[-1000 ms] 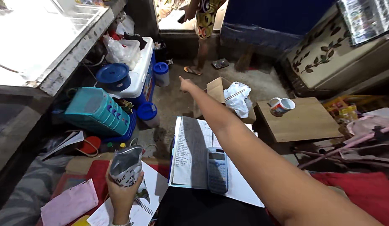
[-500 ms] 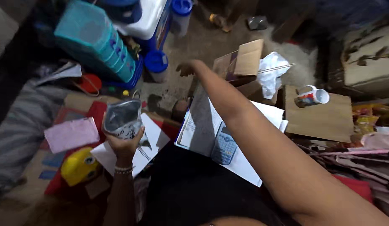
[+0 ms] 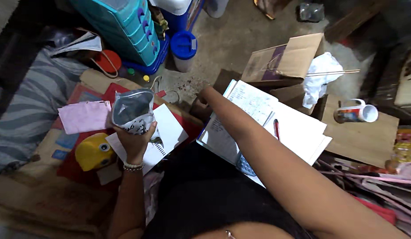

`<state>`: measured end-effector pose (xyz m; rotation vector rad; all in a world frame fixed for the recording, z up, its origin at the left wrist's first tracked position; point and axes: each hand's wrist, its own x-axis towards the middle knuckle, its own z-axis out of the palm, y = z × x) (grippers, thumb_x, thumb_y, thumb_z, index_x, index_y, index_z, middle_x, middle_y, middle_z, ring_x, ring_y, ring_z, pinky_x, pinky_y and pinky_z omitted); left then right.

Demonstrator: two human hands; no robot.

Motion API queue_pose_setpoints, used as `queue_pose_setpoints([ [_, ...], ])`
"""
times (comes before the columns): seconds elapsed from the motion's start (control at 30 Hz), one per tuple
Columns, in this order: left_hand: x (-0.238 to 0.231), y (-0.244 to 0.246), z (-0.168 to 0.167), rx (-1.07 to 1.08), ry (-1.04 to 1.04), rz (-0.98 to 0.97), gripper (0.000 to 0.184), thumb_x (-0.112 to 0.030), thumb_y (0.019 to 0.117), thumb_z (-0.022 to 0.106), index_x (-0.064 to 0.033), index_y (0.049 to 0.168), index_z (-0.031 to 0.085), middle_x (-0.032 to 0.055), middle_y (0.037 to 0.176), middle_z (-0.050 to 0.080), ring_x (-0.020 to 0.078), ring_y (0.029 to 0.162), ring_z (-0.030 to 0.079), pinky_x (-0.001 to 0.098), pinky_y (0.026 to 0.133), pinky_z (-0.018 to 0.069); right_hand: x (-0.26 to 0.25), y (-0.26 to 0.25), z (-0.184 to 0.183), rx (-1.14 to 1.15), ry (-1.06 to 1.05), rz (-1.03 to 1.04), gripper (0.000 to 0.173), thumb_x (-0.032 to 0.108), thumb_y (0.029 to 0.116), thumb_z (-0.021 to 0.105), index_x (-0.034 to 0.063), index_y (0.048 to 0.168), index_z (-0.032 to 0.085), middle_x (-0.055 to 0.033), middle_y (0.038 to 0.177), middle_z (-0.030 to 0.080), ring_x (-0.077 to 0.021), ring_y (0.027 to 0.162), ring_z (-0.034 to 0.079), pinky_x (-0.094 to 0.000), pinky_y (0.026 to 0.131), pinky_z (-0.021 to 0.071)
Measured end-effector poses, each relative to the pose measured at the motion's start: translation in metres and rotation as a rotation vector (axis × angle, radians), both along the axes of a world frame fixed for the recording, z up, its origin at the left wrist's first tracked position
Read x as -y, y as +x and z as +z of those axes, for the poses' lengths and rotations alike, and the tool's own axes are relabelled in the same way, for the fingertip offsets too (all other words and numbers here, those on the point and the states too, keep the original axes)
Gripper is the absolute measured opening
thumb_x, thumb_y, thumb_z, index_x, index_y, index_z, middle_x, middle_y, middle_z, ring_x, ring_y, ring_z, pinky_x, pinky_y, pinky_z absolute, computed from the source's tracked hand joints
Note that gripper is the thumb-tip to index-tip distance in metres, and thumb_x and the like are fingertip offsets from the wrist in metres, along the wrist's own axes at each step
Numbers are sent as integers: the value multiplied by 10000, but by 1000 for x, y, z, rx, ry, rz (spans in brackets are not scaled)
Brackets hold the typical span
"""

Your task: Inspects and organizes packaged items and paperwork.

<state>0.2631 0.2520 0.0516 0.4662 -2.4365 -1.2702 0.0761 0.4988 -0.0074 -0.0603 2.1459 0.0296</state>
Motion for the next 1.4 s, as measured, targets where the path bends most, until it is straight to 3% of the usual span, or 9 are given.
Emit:
queue_pose_setpoints([
  [0.27,-1,1,-1,-84,-97,-88,1296,-395,589,931,95,1547,210,277,1484,464,260,1385,479,373,1167,372,-7,-17,-29,-7,-169,0,705,109,973,636,159,1615,351,-270,1470,528,-493,1356,493,-717,1052,389],
  [0.37,-4,-3,4,-251,-258,-183,1317,-435,589,946,129,1523,209,303,1459,470,288,1379,480,404,1176,361,-7,-42,-26,-116,-494,18,566,70,997,603,87,1543,452,-288,1334,621,-479,1223,603,-662,1030,448],
  [0.53,-10,-8,17,-484,-183,-370,1144,-405,669,931,-92,1547,269,120,1553,403,224,1482,335,411,1238,278,-3,-37,87,-367,-866,18,330,112,1049,527,13,1353,607,-215,1145,694,-330,991,693,-525,923,544],
  [0.77,-30,-14,46,-653,-113,-527,826,-446,849,771,-147,1510,376,91,1555,426,239,1502,326,486,1263,219,-45,86,242,-846,-1427,132,200,197,1052,566,3,1070,611,-26,913,669,-67,793,661,-263,723,594],
  [0.87,-43,-14,46,-685,-129,-569,813,-442,861,772,-180,1518,372,67,1573,408,239,1515,299,507,1268,185,-46,149,268,-905,-1311,389,170,146,1003,597,30,1022,720,-42,952,726,-101,870,696,-283,780,599],
  [1.0,-63,-7,39,-679,-345,-556,604,-422,979,635,-204,1491,400,45,1585,405,257,1532,266,566,1261,118,-29,175,246,-638,-797,508,335,48,973,627,-6,1303,614,-197,1185,657,-315,1031,689,-444,862,584],
  [1.1,-83,-8,38,-767,-466,-605,368,-350,1018,555,-249,1366,487,27,1462,491,274,1488,310,647,1222,34,-22,168,215,-506,-777,488,236,89,900,731,-15,1111,702,-218,1029,705,-380,956,695,-554,821,557],
  [1.23,-101,3,27,-794,-519,-640,329,-346,1029,530,-287,1352,503,2,1447,495,253,1481,312,654,1211,10,-19,166,201,-195,-661,315,282,39,986,617,-165,1179,642,-367,1181,639,-506,1138,601,-622,994,425],
  [1.4,-96,9,14,-740,-573,-554,455,-373,981,599,-301,1405,448,31,1494,451,266,1499,289,670,1209,21,-8,170,161,-430,-773,352,323,148,1001,616,-95,1210,656,-319,1197,656,-478,1161,618,-632,983,460],
])
